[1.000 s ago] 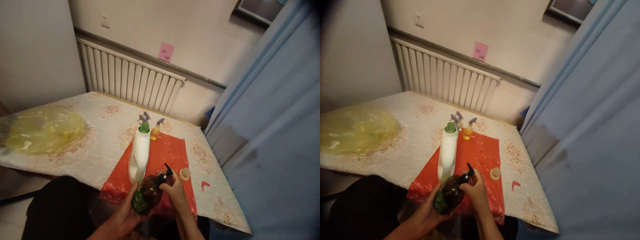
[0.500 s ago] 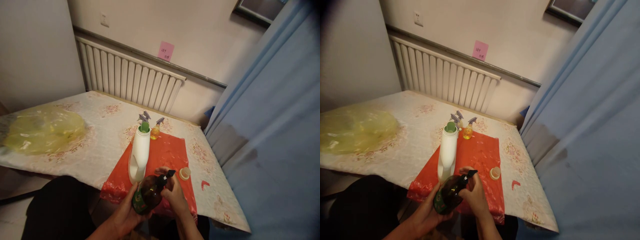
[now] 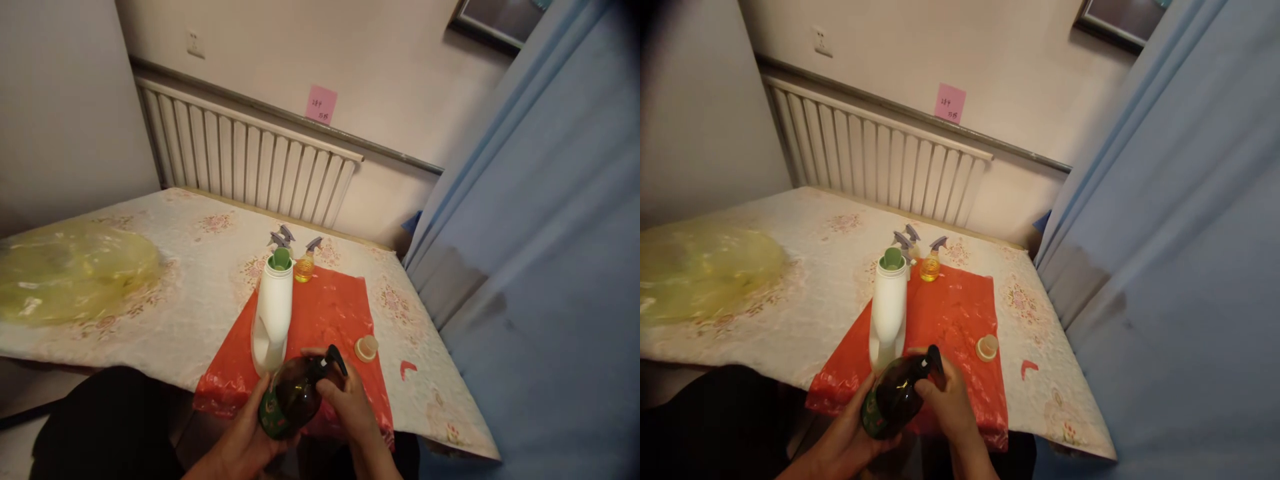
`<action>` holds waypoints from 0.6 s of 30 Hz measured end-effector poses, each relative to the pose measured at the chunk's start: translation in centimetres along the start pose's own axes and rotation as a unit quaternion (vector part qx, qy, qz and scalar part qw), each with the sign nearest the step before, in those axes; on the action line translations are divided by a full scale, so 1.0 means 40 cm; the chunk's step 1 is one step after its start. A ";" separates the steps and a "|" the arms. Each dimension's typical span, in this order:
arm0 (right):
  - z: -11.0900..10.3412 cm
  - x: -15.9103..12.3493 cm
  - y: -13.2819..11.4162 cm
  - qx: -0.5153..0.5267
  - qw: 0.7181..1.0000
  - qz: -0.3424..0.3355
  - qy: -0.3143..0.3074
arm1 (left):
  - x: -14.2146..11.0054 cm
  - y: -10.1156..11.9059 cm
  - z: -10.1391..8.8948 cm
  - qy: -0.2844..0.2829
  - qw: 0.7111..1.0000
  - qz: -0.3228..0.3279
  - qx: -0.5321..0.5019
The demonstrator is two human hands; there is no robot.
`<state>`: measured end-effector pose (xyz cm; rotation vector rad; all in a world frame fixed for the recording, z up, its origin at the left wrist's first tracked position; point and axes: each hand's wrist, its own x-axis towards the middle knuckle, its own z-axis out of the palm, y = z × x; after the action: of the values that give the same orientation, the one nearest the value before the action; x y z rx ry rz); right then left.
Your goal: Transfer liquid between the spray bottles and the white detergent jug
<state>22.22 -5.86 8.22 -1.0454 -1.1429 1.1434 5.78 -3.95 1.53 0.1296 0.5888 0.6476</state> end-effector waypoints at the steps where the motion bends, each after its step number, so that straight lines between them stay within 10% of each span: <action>1: 0.000 0.001 -0.001 -0.013 1.000 0.003 0.010 | 0.001 -0.001 -0.001 0.004 1.000 0.000 0.003; 5: 0.000 0.005 0.015 -0.067 0.993 0.018 0.097 | 0.008 -0.002 -0.002 0.001 1.000 -0.001 0.004; 12: 0.003 -0.020 0.008 -0.052 0.996 0.068 -0.026 | 0.012 0.004 0.015 -0.012 1.000 0.011 0.006; 18: -0.006 -0.023 -0.001 -0.125 0.991 0.052 0.004 | 0.019 0.014 0.047 -0.073 0.995 -0.040 0.053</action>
<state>22.40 -6.79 8.10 -1.3148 -1.2607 1.0939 7.02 -2.92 2.88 0.2489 0.4845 0.5243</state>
